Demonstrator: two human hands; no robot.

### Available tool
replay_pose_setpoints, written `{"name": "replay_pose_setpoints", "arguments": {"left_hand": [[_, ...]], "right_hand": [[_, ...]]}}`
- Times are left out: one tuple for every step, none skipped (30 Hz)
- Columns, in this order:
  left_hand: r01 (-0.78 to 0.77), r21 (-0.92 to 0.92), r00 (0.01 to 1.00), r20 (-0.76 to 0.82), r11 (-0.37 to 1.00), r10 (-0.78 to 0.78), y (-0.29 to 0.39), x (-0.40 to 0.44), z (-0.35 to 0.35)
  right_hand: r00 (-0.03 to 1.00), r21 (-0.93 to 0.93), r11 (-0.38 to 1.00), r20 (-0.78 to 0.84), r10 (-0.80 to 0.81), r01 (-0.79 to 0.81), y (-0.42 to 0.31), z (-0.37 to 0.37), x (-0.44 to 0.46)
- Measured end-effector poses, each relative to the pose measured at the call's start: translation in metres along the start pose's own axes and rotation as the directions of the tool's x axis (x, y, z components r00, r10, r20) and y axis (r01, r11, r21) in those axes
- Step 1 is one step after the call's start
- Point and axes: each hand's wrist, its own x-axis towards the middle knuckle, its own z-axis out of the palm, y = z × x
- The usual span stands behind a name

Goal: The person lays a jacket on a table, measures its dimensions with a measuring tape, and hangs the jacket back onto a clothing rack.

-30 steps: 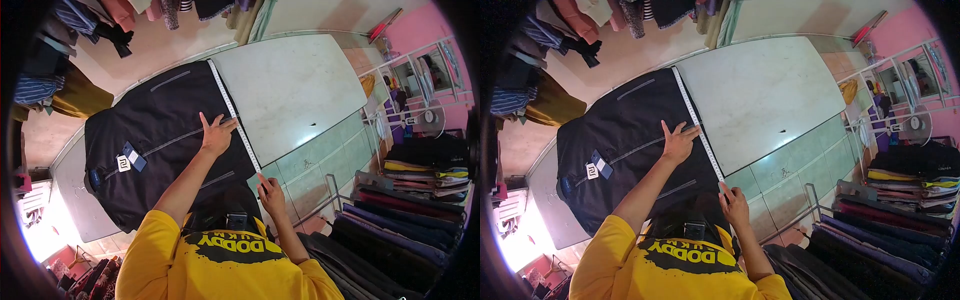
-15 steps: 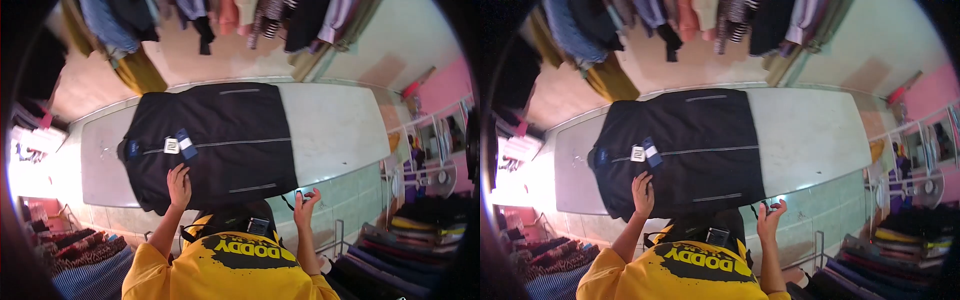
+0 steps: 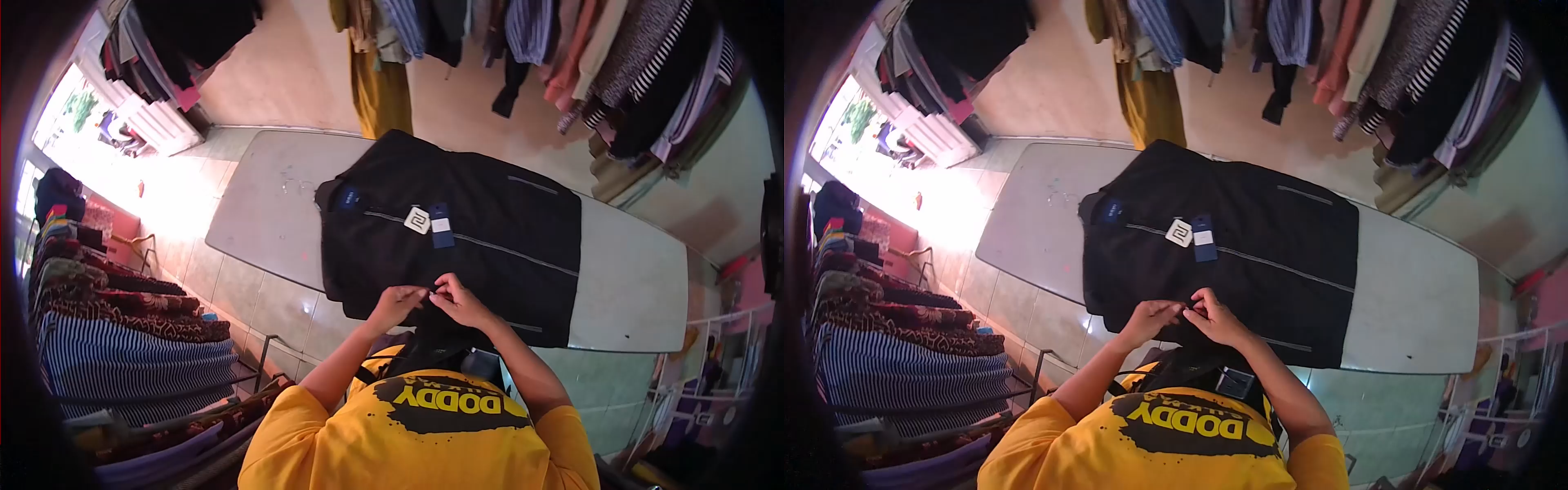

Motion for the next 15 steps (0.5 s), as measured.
{"name": "replay_pose_setpoints", "arguments": {"left_hand": [[0.171, -0.232, 0.982, 0.114, 0.958, -0.148, -0.003, 0.001, -0.002], [0.163, -0.237, 0.985, 0.099, 0.958, -0.143, -0.005, 0.002, -0.004], [0.193, -0.315, 0.981, 0.086, 0.929, -0.174, -0.006, 0.002, -0.006], [0.221, -0.391, 0.975, 0.079, 0.894, -0.206, -0.006, 0.002, -0.007], [0.217, -0.395, 0.976, 0.072, 0.893, -0.206, -0.007, 0.003, -0.006], [0.228, -0.343, 0.974, 0.069, 0.911, -0.217, -0.005, 0.004, -0.004], [0.238, -0.289, 0.971, 0.067, 0.927, -0.229, -0.005, 0.005, -0.005], [0.238, -0.288, 0.971, 0.065, 0.928, -0.229, -0.012, 0.008, -0.008], [0.082, -0.138, 0.992, -0.08, 0.987, -0.094, -0.024, 0.014, -0.011], [-0.059, 0.036, 0.978, -0.197, 0.998, 0.065, -0.027, 0.017, -0.016], [-0.022, 0.138, 0.91, -0.407, 0.99, 0.077, -0.03, 0.022, -0.028], [-0.072, 0.143, 0.813, -0.565, 0.987, 0.141, -0.036, 0.029, -0.047], [-0.066, 0.32, 0.671, -0.687, 0.945, 0.279, -0.051, 0.039, -0.071], [0.032, 0.365, 0.603, -0.749, 0.93, 0.273, -0.056, 0.043, -0.094], [0.207, 0.374, 0.564, -0.801, 0.904, 0.202, -0.063, 0.047, -0.116]], "right_hand": [[0.999, -0.048, 0.999, 0.05, 0.004, -0.002, -0.001, 0.003, 0.007], [0.998, -0.044, 0.999, 0.063, 0.02, -0.017, 0.0, 0.005, 0.013], [0.997, -0.048, 0.999, 0.073, 0.014, -0.01, 0.001, 0.006, 0.018], [0.997, -0.061, 0.998, 0.079, 0.004, 0.001, 0.003, 0.007, 0.021], [0.996, -0.072, 0.997, 0.084, -0.004, 0.01, 0.005, 0.007, 0.024], [0.996, -0.072, 0.997, 0.089, -0.006, 0.012, 0.0, 0.006, 0.024], [0.993, -0.053, 0.999, 0.116, 0.018, -0.012, -0.005, 0.004, 0.022], [0.989, -0.034, 0.999, 0.142, 0.04, -0.035, -0.01, 0.002, 0.022], [0.989, -0.033, 0.999, 0.143, 0.038, -0.033, -0.009, -0.002, 0.02], [0.998, -0.112, 0.994, 0.062, -0.002, 0.009, -0.006, -0.007, 0.015], [0.999, -0.193, 0.98, -0.018, -0.048, 0.044, -0.002, -0.014, 0.008], [0.996, -0.238, 0.971, -0.084, -0.03, 0.009, 0.002, -0.023, 0.0], [0.988, -0.28, 0.959, -0.151, -0.015, -0.028, 0.008, -0.035, -0.009], [0.98, -0.301, 0.952, -0.197, 0.001, -0.062, 0.02, -0.047, -0.018], [0.97, -0.32, 0.943, -0.243, 0.017, -0.097, 0.032, -0.059, -0.028]]}}
